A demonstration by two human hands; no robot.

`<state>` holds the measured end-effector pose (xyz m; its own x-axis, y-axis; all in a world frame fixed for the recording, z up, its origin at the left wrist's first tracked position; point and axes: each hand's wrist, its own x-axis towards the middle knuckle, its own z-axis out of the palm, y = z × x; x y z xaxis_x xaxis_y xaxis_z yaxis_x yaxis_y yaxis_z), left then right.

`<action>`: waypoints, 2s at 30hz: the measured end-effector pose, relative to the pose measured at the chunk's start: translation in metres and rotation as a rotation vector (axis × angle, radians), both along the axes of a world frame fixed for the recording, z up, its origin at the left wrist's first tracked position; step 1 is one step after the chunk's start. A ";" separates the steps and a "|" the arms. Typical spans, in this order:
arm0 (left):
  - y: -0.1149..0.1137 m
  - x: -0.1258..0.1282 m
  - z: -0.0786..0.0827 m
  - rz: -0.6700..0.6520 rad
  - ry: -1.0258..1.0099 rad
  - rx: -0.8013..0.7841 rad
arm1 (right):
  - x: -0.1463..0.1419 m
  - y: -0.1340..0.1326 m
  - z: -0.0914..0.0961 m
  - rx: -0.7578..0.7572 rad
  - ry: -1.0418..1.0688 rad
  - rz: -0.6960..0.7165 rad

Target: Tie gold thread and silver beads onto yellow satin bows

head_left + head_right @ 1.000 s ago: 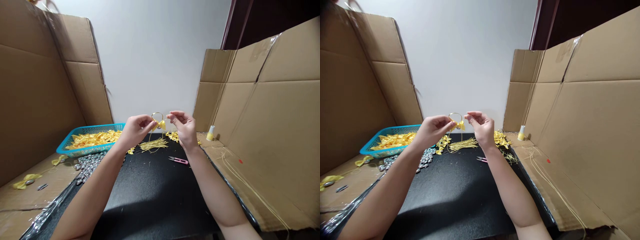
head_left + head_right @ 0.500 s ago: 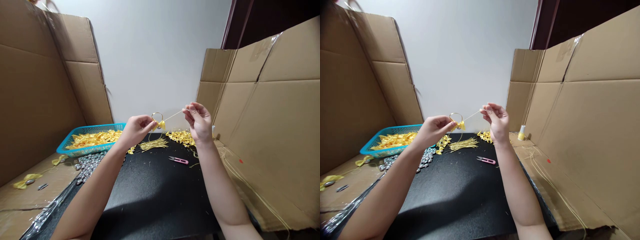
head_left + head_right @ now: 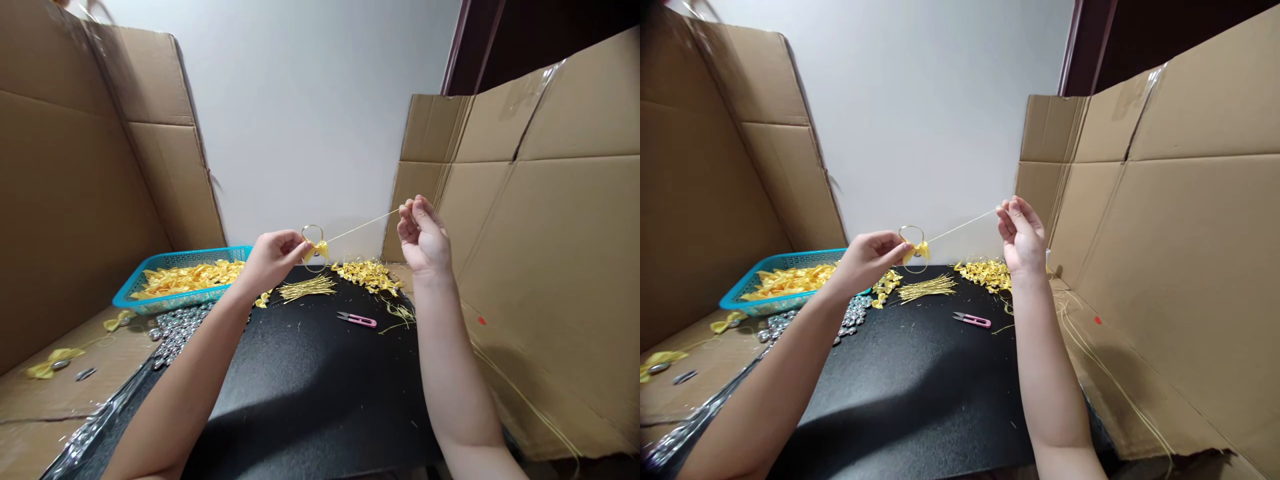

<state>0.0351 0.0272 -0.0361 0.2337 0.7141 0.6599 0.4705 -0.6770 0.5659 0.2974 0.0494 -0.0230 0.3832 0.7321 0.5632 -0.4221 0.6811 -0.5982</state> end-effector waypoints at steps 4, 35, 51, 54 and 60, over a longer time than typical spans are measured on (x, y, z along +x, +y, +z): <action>0.007 -0.003 -0.003 0.022 0.019 0.010 | 0.000 -0.003 0.005 0.010 0.133 0.045; 0.017 -0.003 -0.010 0.151 0.035 0.108 | -0.034 -0.014 0.000 -0.201 0.002 0.266; 0.004 0.005 -0.005 0.169 -0.144 0.183 | -0.096 -0.027 -0.023 -0.046 -0.243 0.733; 0.003 0.006 -0.005 0.182 -0.147 0.180 | -0.097 -0.028 -0.022 -0.054 -0.226 0.747; 0.002 0.007 -0.005 0.198 -0.124 0.193 | -0.096 -0.029 -0.022 -0.057 -0.199 0.786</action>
<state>0.0419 0.0296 -0.0416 0.0115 0.5963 0.8027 0.5391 -0.6798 0.4973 0.2014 0.0209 -0.0454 -0.3580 0.7755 0.5200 -0.6463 0.1962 -0.7374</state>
